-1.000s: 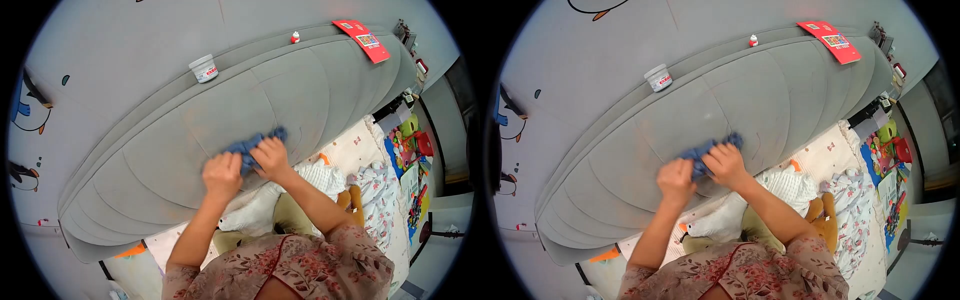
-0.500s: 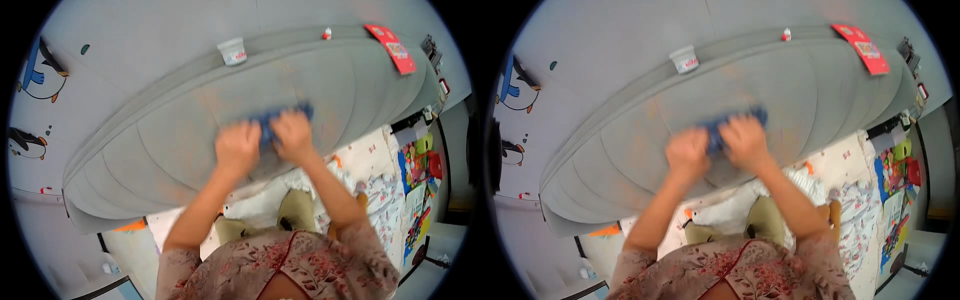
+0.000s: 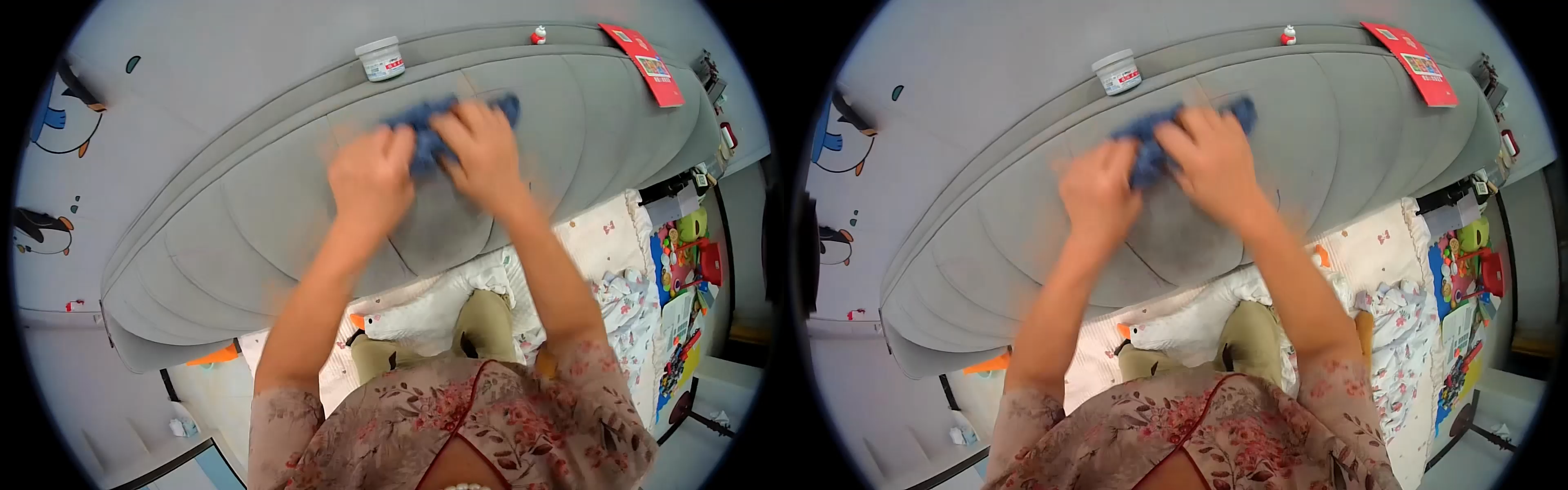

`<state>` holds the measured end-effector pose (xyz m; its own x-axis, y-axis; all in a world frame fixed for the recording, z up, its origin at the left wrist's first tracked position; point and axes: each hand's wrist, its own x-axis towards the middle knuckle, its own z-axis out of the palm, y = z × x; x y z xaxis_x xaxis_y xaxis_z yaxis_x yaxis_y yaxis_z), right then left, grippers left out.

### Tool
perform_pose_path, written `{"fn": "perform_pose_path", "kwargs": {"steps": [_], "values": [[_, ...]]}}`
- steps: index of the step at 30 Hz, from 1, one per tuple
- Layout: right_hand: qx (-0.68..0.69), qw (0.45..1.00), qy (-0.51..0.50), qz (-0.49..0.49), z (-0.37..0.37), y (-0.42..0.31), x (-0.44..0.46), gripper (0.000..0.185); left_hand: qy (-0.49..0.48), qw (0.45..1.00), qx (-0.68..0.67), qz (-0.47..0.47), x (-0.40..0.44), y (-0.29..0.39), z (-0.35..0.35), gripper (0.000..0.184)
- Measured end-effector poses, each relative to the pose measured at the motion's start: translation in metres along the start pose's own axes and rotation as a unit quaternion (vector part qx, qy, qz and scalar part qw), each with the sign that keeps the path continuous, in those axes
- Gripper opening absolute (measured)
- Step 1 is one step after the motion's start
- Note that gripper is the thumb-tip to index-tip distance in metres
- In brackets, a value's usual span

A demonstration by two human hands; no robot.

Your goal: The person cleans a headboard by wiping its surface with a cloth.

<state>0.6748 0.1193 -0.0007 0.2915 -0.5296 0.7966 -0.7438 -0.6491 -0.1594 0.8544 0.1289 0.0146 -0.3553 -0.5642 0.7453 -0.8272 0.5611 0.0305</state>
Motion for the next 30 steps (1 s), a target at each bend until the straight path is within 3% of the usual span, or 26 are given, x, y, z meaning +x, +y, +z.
{"fn": "perform_pose_path", "kwargs": {"steps": [2,4,7,9,11,13,15,18,20,23,25,28,30], "values": [[0.010,0.999,0.004,0.031,0.003,-0.015,-0.057,0.041,-0.029,0.999,-0.005,0.016,-0.039,0.021,0.003,0.015],[0.034,0.998,0.005,0.059,0.016,-0.026,-0.128,0.043,-0.041,0.997,-0.057,0.008,-0.092,0.041,0.011,0.023],[0.077,0.976,-0.145,0.141,0.037,-0.054,-0.232,0.039,-0.155,0.983,-0.103,-0.004,-0.198,0.057,0.040,0.022],[0.143,0.966,-0.122,0.179,0.041,-0.081,-0.246,0.036,-0.219,0.965,-0.139,-0.044,-0.215,0.053,0.022,0.031],[0.179,0.967,-0.107,0.148,0.029,-0.095,-0.182,0.035,-0.202,0.959,-0.178,-0.091,-0.181,0.036,-0.024,0.041],[0.182,0.978,-0.070,0.077,0.015,-0.110,-0.101,0.038,-0.211,0.967,-0.099,-0.105,-0.131,0.010,-0.079,0.047],[0.161,0.986,-0.043,0.027,0.008,-0.136,0.028,0.042,-0.057,0.996,-0.003,-0.075,-0.059,-0.048,-0.134,0.039],[0.125,0.992,-0.019,0.004,0.051,-0.143,0.104,0.045,0.019,0.996,0.057,-0.060,-0.020,-0.110,-0.135,0.039],[0.069,0.987,-0.136,0.059,0.096,-0.134,0.109,0.043,-0.019,0.987,0.028,-0.158,-0.036,-0.144,-0.097,0.040],[0.033,0.998,0.037,-0.030,0.091,-0.150,0.019,0.038,0.077,0.993,0.012,-0.084,-0.109,-0.103,-0.076,0.041],[0.078,0.996,-0.045,0.010,0.087,-0.158,-0.053,0.037,-0.012,0.991,-0.024,-0.130,-0.164,-0.063,-0.071,0.045],[0.135,0.984,-0.112,0.021,0.060,-0.160,-0.031,0.036,-0.036,0.979,-0.111,-0.168,-0.151,-0.057,-0.089,0.045],[0.148,0.984,-0.102,0.015,0.044,-0.163,0.006,0.037,-0.014,0.974,-0.140,-0.175,-0.127,-0.066,-0.107,0.042]]}}
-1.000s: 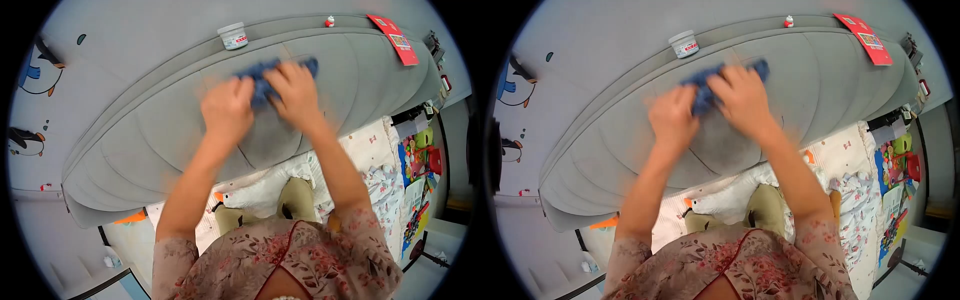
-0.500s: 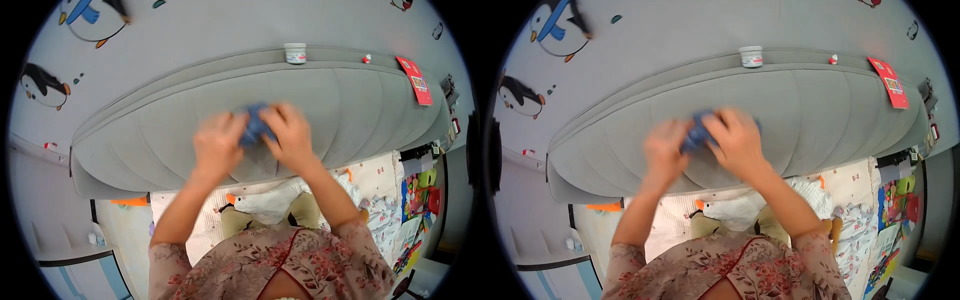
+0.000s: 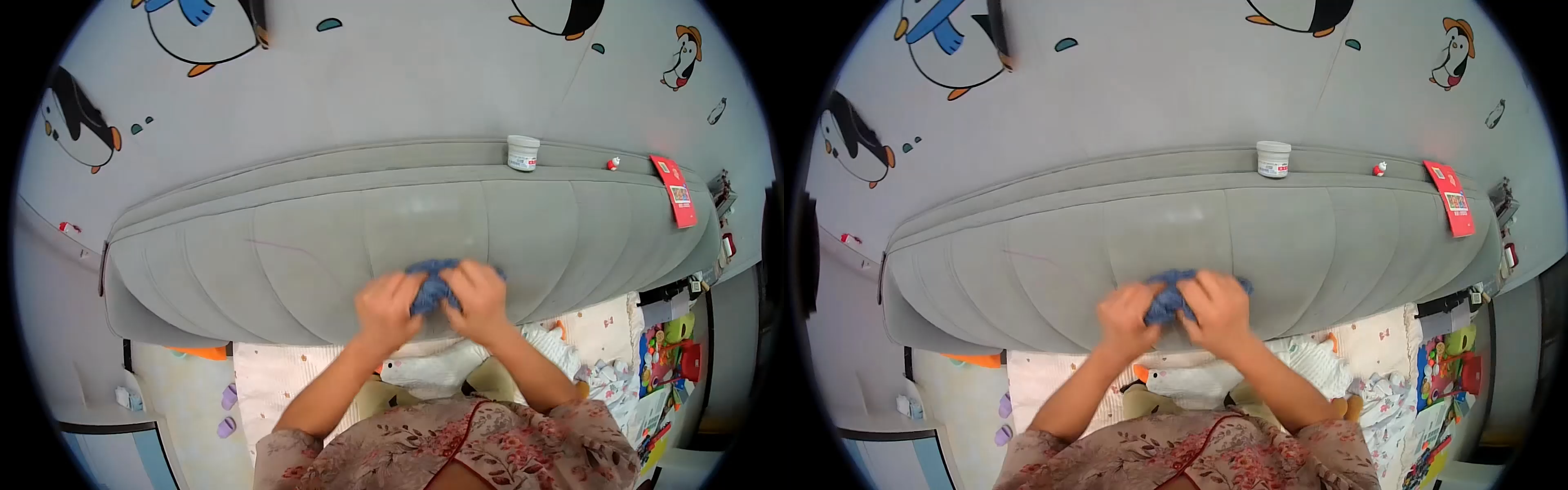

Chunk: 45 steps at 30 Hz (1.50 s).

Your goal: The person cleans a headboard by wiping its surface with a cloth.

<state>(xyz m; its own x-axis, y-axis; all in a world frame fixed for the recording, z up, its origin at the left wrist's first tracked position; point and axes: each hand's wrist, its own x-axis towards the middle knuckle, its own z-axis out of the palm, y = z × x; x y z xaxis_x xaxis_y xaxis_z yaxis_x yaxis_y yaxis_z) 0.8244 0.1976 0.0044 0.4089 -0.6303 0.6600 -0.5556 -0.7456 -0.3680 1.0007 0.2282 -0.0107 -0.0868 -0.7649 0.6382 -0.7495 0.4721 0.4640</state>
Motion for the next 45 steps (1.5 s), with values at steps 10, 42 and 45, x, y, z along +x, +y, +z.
{"fn": "perform_pose_path", "kwargs": {"steps": [10,42,45], "values": [[-0.100,0.989,0.089,-0.060,0.037,0.031,0.002,0.037,0.043,0.996,0.049,0.061,0.015,-0.029,0.026,0.032],[-0.082,0.995,0.059,-0.027,0.039,0.024,0.029,0.038,0.050,0.994,0.091,0.042,0.034,-0.033,0.010,0.035],[-0.035,0.998,-0.047,-0.030,0.034,0.014,-0.031,0.043,-0.015,0.995,0.078,-0.055,-0.038,-0.010,0.022,0.043]]}}
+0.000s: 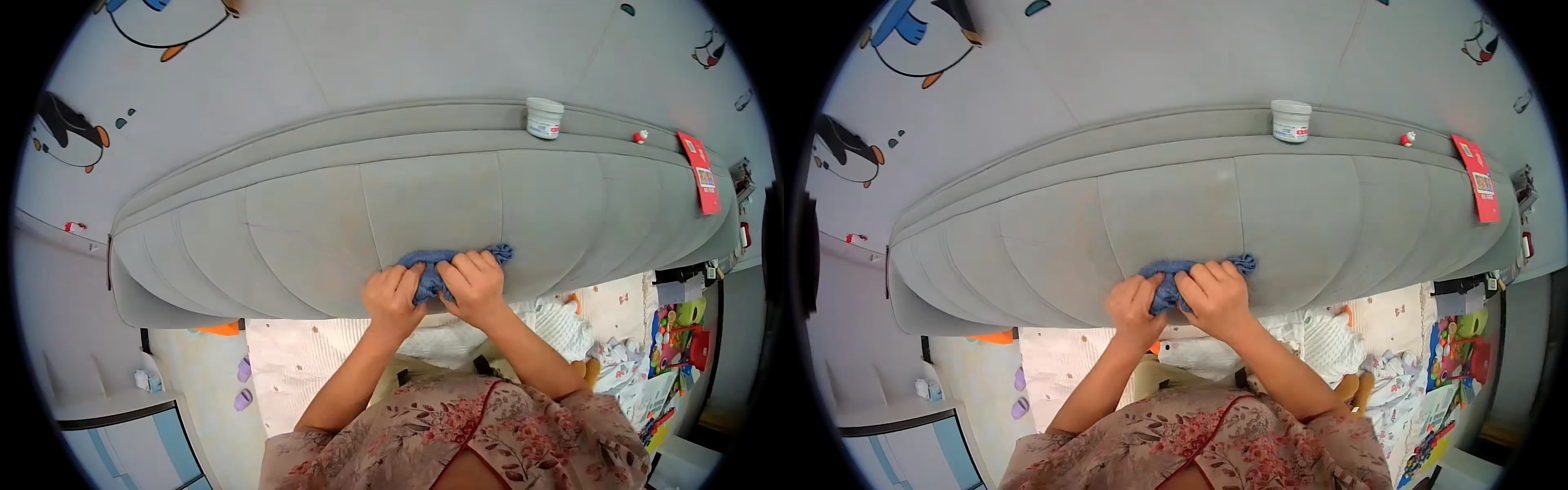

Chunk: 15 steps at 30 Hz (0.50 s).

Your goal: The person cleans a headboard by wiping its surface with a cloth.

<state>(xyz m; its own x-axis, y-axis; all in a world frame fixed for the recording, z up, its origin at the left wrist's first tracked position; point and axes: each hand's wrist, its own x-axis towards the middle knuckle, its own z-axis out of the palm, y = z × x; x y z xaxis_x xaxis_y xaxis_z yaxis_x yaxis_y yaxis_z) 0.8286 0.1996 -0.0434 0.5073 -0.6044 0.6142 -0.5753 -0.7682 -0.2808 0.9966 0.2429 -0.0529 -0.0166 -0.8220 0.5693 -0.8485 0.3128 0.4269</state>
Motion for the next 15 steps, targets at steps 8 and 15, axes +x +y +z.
{"fn": "perform_pose_path", "kwargs": {"steps": [8,15], "values": [[-0.107,0.994,0.008,0.004,-0.065,0.015,0.130,0.041,0.087,0.994,0.026,0.064,0.132,-0.002,-0.043,0.038],[-0.059,0.995,0.084,0.002,0.014,0.012,-0.013,0.032,0.068,0.995,0.026,0.064,-0.001,-0.007,0.025,0.042]]}}
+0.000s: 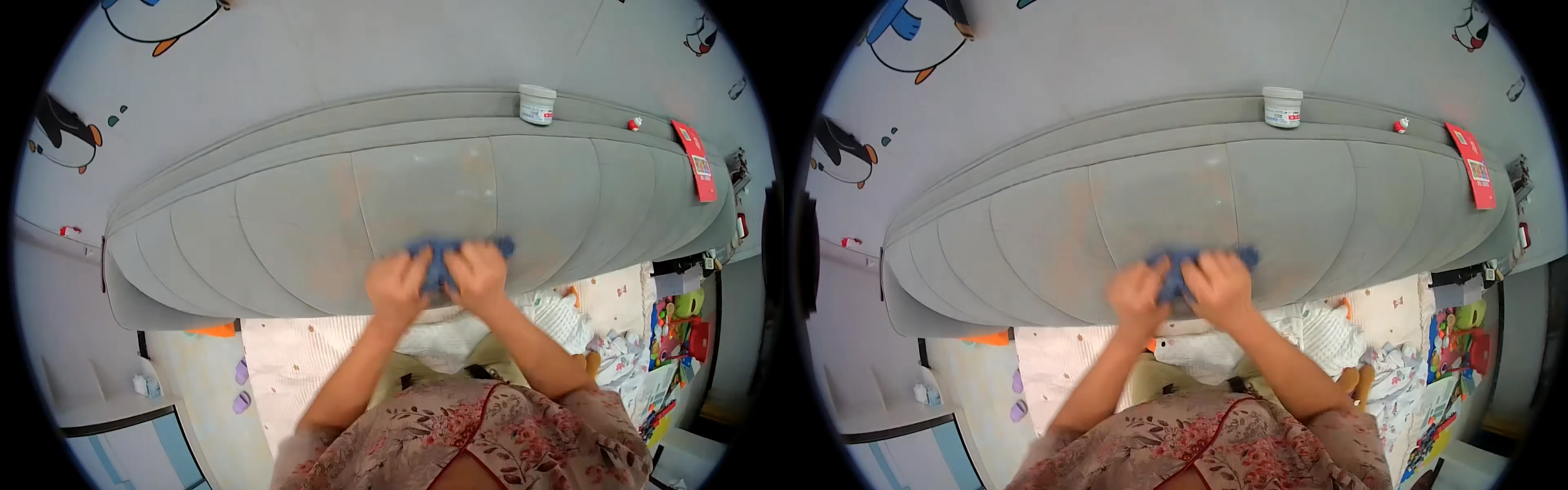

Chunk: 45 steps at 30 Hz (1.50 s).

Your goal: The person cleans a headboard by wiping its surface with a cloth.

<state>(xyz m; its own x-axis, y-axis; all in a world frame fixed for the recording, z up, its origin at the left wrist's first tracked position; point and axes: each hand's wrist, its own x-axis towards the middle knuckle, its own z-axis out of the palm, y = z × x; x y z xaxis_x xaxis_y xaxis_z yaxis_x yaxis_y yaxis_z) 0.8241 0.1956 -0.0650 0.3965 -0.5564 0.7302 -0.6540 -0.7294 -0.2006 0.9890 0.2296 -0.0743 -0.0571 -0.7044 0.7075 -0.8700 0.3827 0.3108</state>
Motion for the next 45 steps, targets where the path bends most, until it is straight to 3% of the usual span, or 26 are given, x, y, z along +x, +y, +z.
{"fn": "perform_pose_path", "kwargs": {"steps": [1,4,6,7,10,12,14,16,18,19,21,23,27,30,32,33,37,38,40,41,43,45], "values": [[0.025,0.996,-0.084,0.019,0.000,-0.003,-0.036,0.035,-0.046,0.998,-0.017,-0.028,-0.032,0.010,0.003,0.045],[0.070,0.993,-0.092,0.019,-0.021,-0.007,-0.020,0.040,-0.055,0.996,-0.045,-0.056,-0.022,0.022,-0.014,0.048],[0.051,0.995,-0.081,0.002,-0.042,-0.003,0.027,0.045,-0.014,0.997,-0.074,-0.020,0.021,0.013,-0.033,0.051],[0.023,0.998,0.006,-0.050,-0.041,0.008,0.055,0.046,-0.012,0.999,-0.035,-0.004,0.058,0.014,-0.049,0.050],[-0.063,0.998,-0.020,-0.004,-0.045,0.020,0.148,0.047,0.026,0.999,0.015,0.013,0.145,-0.009,-0.044,0.046],[-0.012,0.980,-0.163,0.114,-0.026,0.036,0.162,0.045,-0.026,0.997,0.053,-0.040,0.154,-0.024,-0.022,0.047],[-0.035,0.997,0.070,-0.021,-0.015,0.020,0.090,0.037,0.050,0.994,0.049,0.083,0.098,-0.020,-0.011,0.046],[-0.020,1.000,0.003,0.024,0.000,0.005,0.003,0.044,-0.015,0.999,0.023,0.032,0.021,0.001,-0.004,0.045],[0.026,0.997,-0.069,0.018,-0.005,-0.001,-0.035,0.043,-0.090,0.995,-0.003,-0.034,-0.028,0.012,0.001,0.052],[0.021,0.998,-0.065,0.012,-0.014,0.002,-0.033,0.043,-0.081,0.996,-0.003,-0.030,-0.029,0.017,-0.004,0.052],[0.094,0.984,-0.151,0.005,-0.030,0.002,-0.022,0.038,-0.102,0.992,-0.060,-0.049,-0.027,0.021,-0.016,0.046],[0.059,0.996,-0.071,-0.017,-0.045,0.005,0.025,0.030,-0.033,0.994,-0.104,0.013,0.023,0.008,-0.029,0.046],[-0.044,0.998,0.024,-0.047,-0.039,0.032,0.144,0.030,0.015,1.000,0.010,0.024,0.148,-0.010,-0.044,0.042],[-0.042,0.998,0.043,-0.021,-0.018,0.032,0.105,0.035,0.034,0.999,0.013,0.038,0.110,-0.017,-0.016,0.040],[-0.042,0.997,0.063,-0.035,-0.005,0.020,0.022,0.040,0.039,0.995,0.012,0.092,0.038,-0.008,0.000,0.039],[-0.021,0.999,0.029,-0.021,0.000,0.015,-0.013,0.047,0.017,0.996,0.000,0.086,0.010,-0.003,0.008,0.039],[0.027,0.993,-0.113,0.010,-0.009,-0.002,-0.066,0.044,-0.028,0.998,-0.052,0.025,-0.064,0.011,0.010,0.040],[0.025,0.995,-0.099,-0.005,-0.010,-0.008,-0.073,0.044,-0.059,0.996,-0.063,0.017,-0.082,0.009,0.009,0.038],[0.140,0.974,-0.178,0.023,-0.016,-0.026,-0.059,0.042,-0.060,0.995,-0.078,-0.008,-0.064,0.001,-0.017,0.036],[0.124,0.983,-0.139,-0.006,-0.011,-0.023,-0.047,0.041,-0.085,0.990,-0.108,-0.042,-0.066,0.001,-0.033,0.035],[0.087,0.993,-0.050,-0.064,-0.021,-0.040,0.041,0.040,-0.043,0.998,-0.036,0.011,0.009,-0.021,-0.083,0.036],[0.077,0.996,-0.023,-0.035,-0.024,-0.063,0.132,0.031,0.035,0.997,0.060,0.021,0.087,-0.038,-0.124,0.036]]}}
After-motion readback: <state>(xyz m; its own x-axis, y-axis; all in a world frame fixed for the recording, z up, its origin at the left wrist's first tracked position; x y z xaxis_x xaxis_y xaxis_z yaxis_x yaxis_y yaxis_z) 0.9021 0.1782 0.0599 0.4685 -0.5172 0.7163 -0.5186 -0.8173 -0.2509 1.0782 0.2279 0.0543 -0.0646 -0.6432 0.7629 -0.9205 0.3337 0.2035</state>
